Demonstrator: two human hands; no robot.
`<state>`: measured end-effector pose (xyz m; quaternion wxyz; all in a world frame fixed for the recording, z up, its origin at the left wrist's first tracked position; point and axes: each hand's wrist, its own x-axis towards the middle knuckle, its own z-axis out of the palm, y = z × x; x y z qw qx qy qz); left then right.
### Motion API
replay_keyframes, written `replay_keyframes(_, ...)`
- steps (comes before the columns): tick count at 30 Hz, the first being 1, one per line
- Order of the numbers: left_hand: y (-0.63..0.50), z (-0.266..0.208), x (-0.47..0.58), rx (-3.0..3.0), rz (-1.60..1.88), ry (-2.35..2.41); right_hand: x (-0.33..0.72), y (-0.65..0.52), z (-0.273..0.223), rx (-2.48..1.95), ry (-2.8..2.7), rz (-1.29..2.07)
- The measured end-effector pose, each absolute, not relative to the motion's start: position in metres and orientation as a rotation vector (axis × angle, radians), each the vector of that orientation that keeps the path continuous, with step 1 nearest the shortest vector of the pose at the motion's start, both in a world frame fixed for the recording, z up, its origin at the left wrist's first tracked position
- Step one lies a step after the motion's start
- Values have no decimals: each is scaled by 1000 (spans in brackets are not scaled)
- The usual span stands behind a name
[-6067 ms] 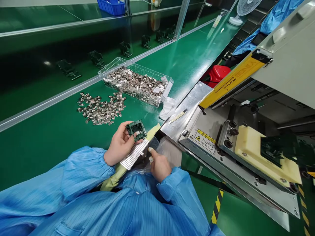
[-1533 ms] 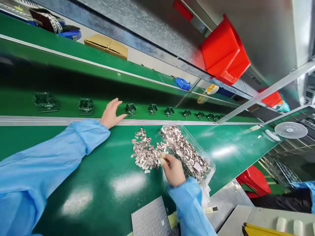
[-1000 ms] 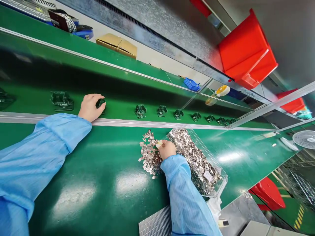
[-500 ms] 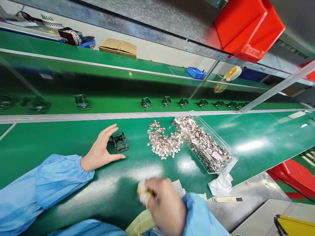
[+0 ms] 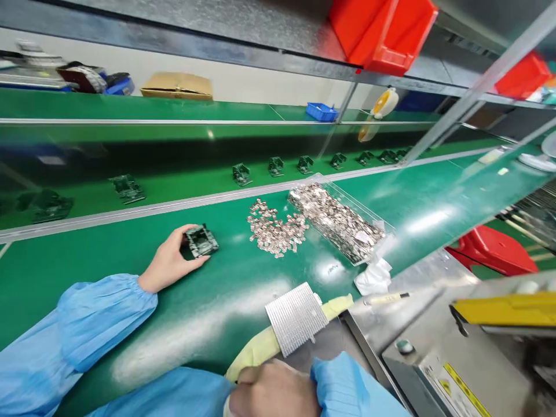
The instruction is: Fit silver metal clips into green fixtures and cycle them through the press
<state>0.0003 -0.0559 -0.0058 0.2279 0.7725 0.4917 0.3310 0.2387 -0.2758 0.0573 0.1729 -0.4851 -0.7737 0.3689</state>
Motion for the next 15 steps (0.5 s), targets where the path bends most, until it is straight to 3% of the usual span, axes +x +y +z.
replay_keyframes(7,-88,-3,36,1407,1018,980,259,-297,92,-1472,-1830,838)
replay_keyframes(15,-151,11,140,1069,591,424,292,-329,35,-1479,-577,602)
